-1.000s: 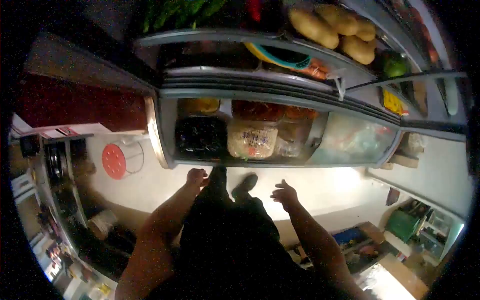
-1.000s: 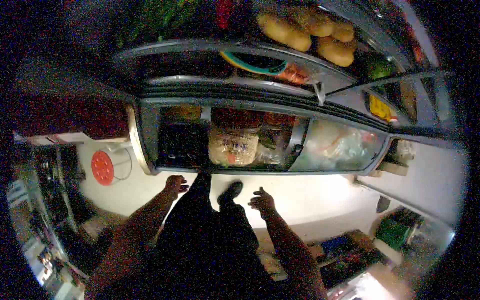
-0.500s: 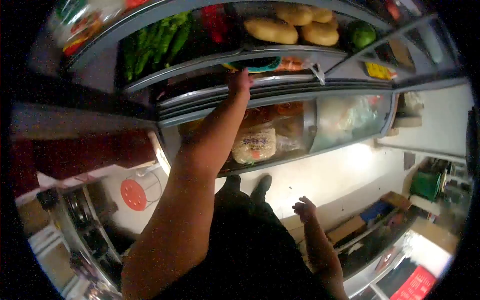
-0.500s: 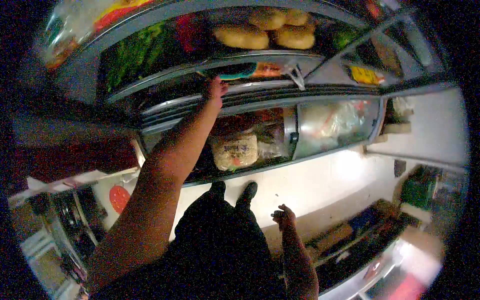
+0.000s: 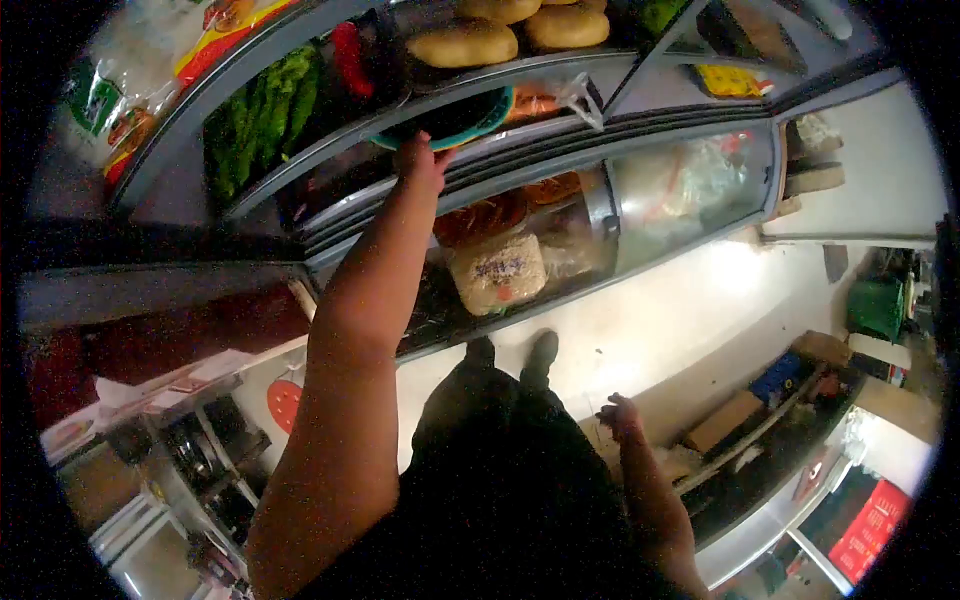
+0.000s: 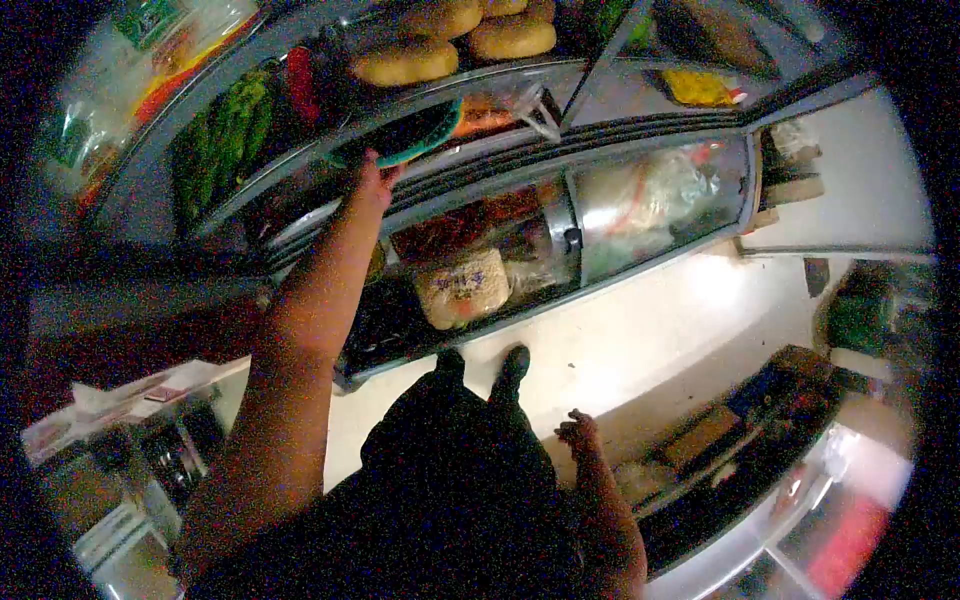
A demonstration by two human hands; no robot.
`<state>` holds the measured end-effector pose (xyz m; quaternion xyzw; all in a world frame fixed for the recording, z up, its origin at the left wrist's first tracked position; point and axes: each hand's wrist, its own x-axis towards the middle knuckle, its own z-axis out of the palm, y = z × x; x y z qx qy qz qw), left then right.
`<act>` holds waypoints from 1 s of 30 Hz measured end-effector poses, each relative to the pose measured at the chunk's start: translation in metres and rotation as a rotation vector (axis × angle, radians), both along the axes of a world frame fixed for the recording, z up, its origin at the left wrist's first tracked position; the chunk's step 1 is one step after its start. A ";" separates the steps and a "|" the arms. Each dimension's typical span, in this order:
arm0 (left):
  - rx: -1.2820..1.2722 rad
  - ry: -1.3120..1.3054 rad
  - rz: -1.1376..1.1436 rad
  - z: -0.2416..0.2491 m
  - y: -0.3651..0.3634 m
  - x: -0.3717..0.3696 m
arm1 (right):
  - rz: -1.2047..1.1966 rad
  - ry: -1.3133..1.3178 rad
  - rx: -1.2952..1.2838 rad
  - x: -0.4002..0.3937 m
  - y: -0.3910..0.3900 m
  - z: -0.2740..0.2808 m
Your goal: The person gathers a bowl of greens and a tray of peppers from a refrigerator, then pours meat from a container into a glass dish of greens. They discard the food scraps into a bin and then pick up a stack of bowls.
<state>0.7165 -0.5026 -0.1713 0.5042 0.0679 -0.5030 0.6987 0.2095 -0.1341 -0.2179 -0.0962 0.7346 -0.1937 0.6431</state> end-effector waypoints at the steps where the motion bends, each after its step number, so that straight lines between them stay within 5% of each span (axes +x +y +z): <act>1: 0.026 0.014 -0.027 0.014 0.021 -0.007 | 0.037 -0.060 0.026 -0.012 -0.004 -0.007; 9: 0.012 0.207 -0.254 0.009 0.306 -0.042 | 0.037 -0.205 -0.141 -0.041 -0.039 0.010; 10: 0.025 -0.265 -0.503 -0.036 0.358 -0.037 | 0.055 -0.248 -0.161 -0.046 -0.044 0.009; 12: 0.310 0.248 -0.212 0.025 0.376 -0.060 | 0.135 -0.213 -0.136 -0.059 -0.054 0.005; 15: 0.519 0.297 -0.141 0.004 0.422 -0.065 | 0.164 -0.107 -0.014 -0.057 -0.077 0.010; 18: 0.214 0.157 0.008 -0.040 0.427 -0.061 | 0.315 -0.080 -0.122 -0.061 -0.098 0.015; 20: 0.319 0.111 0.170 -0.068 0.395 -0.047 | 0.231 -0.185 -0.159 -0.052 -0.110 0.030; 22: 0.011 0.204 0.246 -0.099 0.369 -0.026 | 0.271 -0.119 -0.130 -0.035 -0.118 0.044; 27: 0.005 0.340 0.373 -0.178 0.267 0.046 | 0.364 -0.168 -0.226 0.017 -0.111 0.070; 29: -0.031 0.357 0.405 -0.199 0.231 0.067 | 0.215 -0.129 -0.126 0.022 -0.095 0.057; 30: -0.058 0.361 0.415 -0.207 0.215 0.078 | 0.527 -0.038 -0.125 0.014 -0.083 0.041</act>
